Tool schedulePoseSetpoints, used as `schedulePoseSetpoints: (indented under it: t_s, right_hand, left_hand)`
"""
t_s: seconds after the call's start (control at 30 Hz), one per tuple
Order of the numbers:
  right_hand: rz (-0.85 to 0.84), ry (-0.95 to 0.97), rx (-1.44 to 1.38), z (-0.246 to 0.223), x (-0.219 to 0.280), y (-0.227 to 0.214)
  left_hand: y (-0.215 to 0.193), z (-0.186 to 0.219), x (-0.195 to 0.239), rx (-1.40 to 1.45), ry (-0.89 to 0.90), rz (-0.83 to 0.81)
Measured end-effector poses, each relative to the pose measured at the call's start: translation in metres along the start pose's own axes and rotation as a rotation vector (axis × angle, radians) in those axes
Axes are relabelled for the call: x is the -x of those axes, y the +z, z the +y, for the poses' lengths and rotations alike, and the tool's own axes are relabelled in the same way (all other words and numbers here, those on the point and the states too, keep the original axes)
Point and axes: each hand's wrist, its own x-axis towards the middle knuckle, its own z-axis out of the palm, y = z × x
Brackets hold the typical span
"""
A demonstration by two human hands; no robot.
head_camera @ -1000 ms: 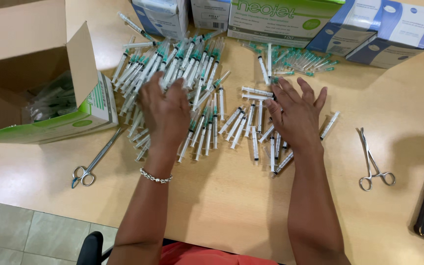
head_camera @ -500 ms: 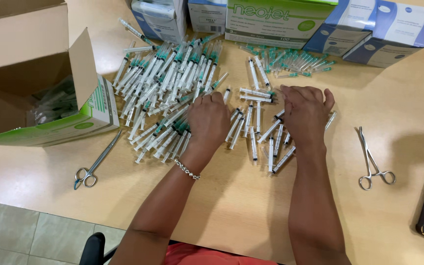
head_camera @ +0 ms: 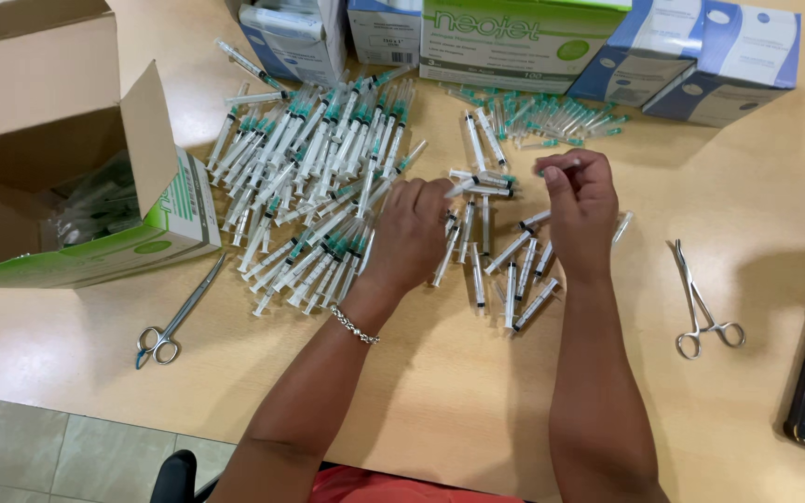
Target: The person assembles syringes by picking up syringe barrels and needles from a pile on a table, attaching the needles to the barrels, and placing the completed syringes into a separate pile. The person repeats this process continuously throughout the video.
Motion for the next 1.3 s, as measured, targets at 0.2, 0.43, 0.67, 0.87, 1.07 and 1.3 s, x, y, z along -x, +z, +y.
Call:
schedulePoseSetpoints:
  t_s: [0.2, 0.43, 0.67, 0.87, 1.07, 1.3]
  right_hand:
    - [-0.003, 0.305, -0.603, -0.019, 0.009, 0.033]
    - [-0.04, 0.327, -0.55, -0.006, 0.011, 0.027]
    - [-0.008, 0.328, -0.548, 0.01, 0.012, 0.022]
    - [-0.01, 0.359, -0.525, 0.001, 0.014, 0.02]
    - [-0.018, 0.25, -0.341, -0.006, 0.004, 0.013]
    - [0.058, 0.049, 0.257, -0.009, 0.003, -0.051]
  left_hand:
    - [-0.01, 0.013, -0.008, 0.179, 0.001, -0.027]
    - [-0.008, 0.017, -0.006, 0.218, -0.013, -0.051]
    - [-0.009, 0.031, -0.007, 0.191, -0.003, -0.043]
    - [0.002, 0.025, 0.002, 0.113, 0.063, -0.074]
    - [-0.017, 0.025, -0.01, 0.081, 0.101, -0.18]
    - [-0.061, -0.023, -0.02, -0.229, -0.18, 0.022]
